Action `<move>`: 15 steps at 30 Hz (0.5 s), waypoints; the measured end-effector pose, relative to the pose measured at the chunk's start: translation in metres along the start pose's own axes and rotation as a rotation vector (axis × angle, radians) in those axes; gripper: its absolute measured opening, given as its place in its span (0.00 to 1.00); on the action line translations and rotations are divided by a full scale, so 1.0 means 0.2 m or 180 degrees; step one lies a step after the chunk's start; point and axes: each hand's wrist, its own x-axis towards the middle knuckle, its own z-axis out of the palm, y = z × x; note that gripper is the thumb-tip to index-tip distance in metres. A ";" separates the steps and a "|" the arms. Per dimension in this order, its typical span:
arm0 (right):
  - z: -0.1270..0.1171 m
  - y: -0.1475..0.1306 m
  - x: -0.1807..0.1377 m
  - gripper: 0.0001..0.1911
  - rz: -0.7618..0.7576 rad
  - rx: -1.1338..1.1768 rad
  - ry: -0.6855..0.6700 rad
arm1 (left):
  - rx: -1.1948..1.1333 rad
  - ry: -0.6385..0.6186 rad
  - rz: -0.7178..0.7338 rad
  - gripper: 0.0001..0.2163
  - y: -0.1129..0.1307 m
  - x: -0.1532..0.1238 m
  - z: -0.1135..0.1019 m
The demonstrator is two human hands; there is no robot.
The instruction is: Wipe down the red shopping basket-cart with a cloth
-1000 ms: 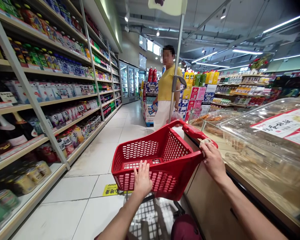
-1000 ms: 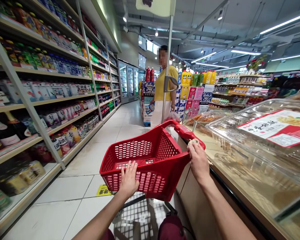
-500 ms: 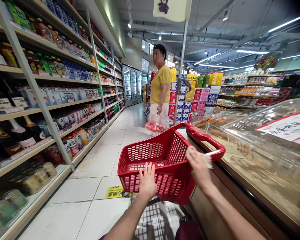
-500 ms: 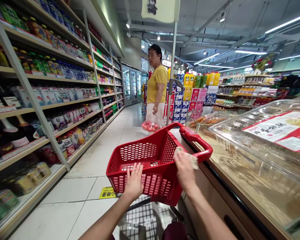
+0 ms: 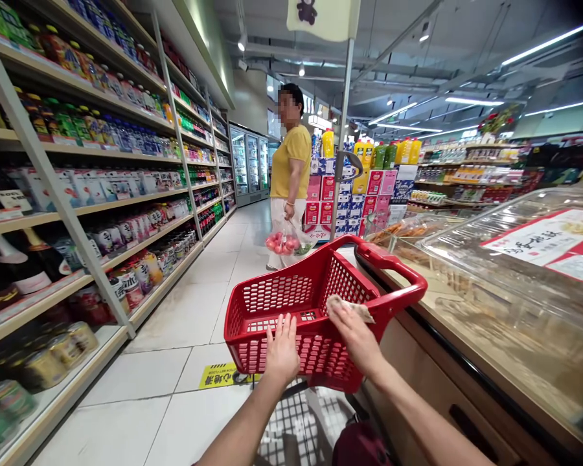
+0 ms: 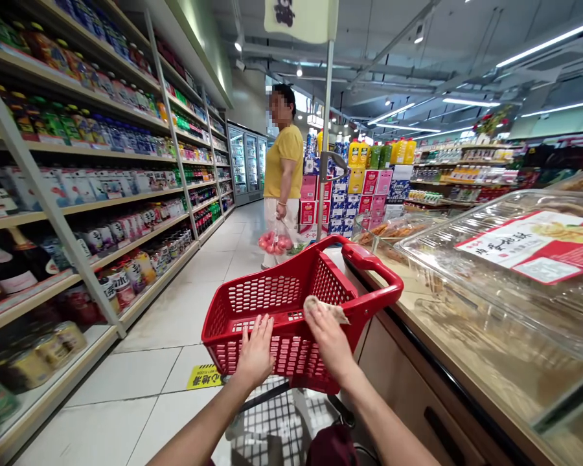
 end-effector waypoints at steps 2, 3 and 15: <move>-0.05 0.09 0.00 0.28 0.0325 -0.0154 0.0125 | -0.0041 -0.0006 0.0057 0.36 -0.01 0.00 0.01; -0.09 0.15 0.00 0.28 0.0621 -0.0310 0.0251 | -0.0061 -0.0014 0.0072 0.36 -0.01 0.00 0.01; -0.17 0.29 0.02 0.26 0.0852 -0.0539 0.0373 | -0.0140 -0.0087 0.0082 0.36 -0.03 -0.03 -0.02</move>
